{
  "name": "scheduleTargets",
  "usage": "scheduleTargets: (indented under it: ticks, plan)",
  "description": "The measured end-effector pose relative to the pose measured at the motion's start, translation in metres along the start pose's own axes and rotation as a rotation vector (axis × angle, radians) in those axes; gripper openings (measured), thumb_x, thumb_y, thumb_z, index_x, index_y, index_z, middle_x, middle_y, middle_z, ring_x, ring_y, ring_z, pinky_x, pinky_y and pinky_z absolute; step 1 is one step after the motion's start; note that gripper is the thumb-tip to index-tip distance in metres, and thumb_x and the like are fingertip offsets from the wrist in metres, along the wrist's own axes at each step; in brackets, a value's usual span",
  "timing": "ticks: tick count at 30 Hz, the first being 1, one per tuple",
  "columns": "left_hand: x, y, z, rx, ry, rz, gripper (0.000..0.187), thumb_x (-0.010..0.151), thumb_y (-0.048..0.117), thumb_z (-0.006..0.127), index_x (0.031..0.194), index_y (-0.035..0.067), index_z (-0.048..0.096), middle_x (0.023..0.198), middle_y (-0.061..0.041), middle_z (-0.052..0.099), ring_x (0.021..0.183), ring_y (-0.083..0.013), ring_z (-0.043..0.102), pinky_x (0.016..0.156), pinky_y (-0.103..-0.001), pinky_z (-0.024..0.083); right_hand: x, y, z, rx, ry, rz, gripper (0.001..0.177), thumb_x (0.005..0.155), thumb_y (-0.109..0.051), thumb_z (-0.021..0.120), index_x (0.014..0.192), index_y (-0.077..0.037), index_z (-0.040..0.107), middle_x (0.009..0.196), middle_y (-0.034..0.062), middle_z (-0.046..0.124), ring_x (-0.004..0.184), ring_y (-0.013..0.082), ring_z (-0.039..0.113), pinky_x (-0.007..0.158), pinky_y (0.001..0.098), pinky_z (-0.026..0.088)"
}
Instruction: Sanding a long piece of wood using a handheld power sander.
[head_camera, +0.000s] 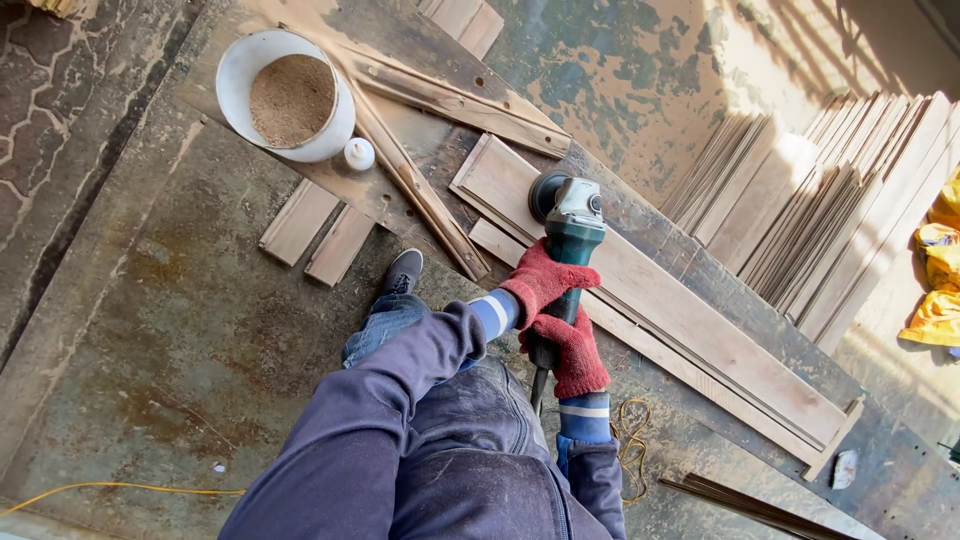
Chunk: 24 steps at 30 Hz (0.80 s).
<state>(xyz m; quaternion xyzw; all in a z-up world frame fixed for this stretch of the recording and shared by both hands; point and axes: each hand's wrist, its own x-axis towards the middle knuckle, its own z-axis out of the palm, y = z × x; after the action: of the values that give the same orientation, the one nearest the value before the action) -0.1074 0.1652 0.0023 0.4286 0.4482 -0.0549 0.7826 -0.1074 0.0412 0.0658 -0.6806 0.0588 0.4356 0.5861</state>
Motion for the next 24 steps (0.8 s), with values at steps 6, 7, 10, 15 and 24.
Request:
scheduleTargets:
  ticks: [6,7,10,15,24]
  plan:
    - [-0.006,0.008,-0.03,-0.072,0.047,-0.012,0.083,0.048,0.038,0.101,0.12,0.016,0.064,0.1,-0.009,0.075,0.102,-0.0291,0.074,0.098,-0.043,0.056,0.005,0.001,0.025,-0.072,-0.036,0.018,0.043,0.06,-0.002,0.083,0.1,-0.001,0.067,0.074,0.0192,0.066,0.055,0.0355,0.069,0.042,0.047,0.057]
    - [-0.009,0.009,-0.034,-0.094,0.06,-0.016,0.082,0.049,0.037,0.101,0.119,0.016,0.065,0.098,-0.009,0.075,0.101,-0.0289,0.074,0.098,-0.043,0.056,0.004,0.001,0.027,-0.071,-0.049,0.021,0.044,0.06,-0.002,0.084,0.101,0.0,0.067,0.074,0.0207,0.065,0.054,0.037,0.069,0.042,0.0482,0.057]
    - [-0.011,0.008,-0.044,-0.148,0.092,-0.019,0.075,0.05,0.033,0.101,0.115,0.015,0.066,0.09,-0.008,0.075,0.095,-0.028,0.075,0.096,-0.041,0.057,0.007,-0.001,0.032,-0.086,-0.075,0.027,0.046,0.059,-0.002,0.084,0.102,0.001,0.066,0.075,0.0218,0.065,0.054,0.0383,0.069,0.043,0.0492,0.058]
    - [-0.037,0.021,-0.064,-0.244,0.14,0.055,0.059,0.059,0.015,0.087,0.113,0.005,0.064,0.095,-0.009,0.071,0.078,-0.0213,0.068,0.074,-0.034,0.061,-0.004,-0.024,0.059,-0.107,-0.169,0.042,0.049,0.058,-0.002,0.085,0.103,0.002,0.067,0.075,0.0233,0.065,0.054,0.0397,0.069,0.043,0.0504,0.058]
    - [-0.019,-0.01,-0.064,-0.22,0.255,0.056,0.068,0.05,0.032,0.102,0.108,0.017,0.071,0.085,-0.007,0.074,0.087,-0.0237,0.074,0.087,-0.039,0.057,-0.005,-0.016,0.054,-0.16,-0.208,0.068,0.049,0.059,-0.003,0.087,0.102,0.003,0.065,0.075,0.023,0.065,0.053,0.038,0.069,0.042,0.0462,0.059]
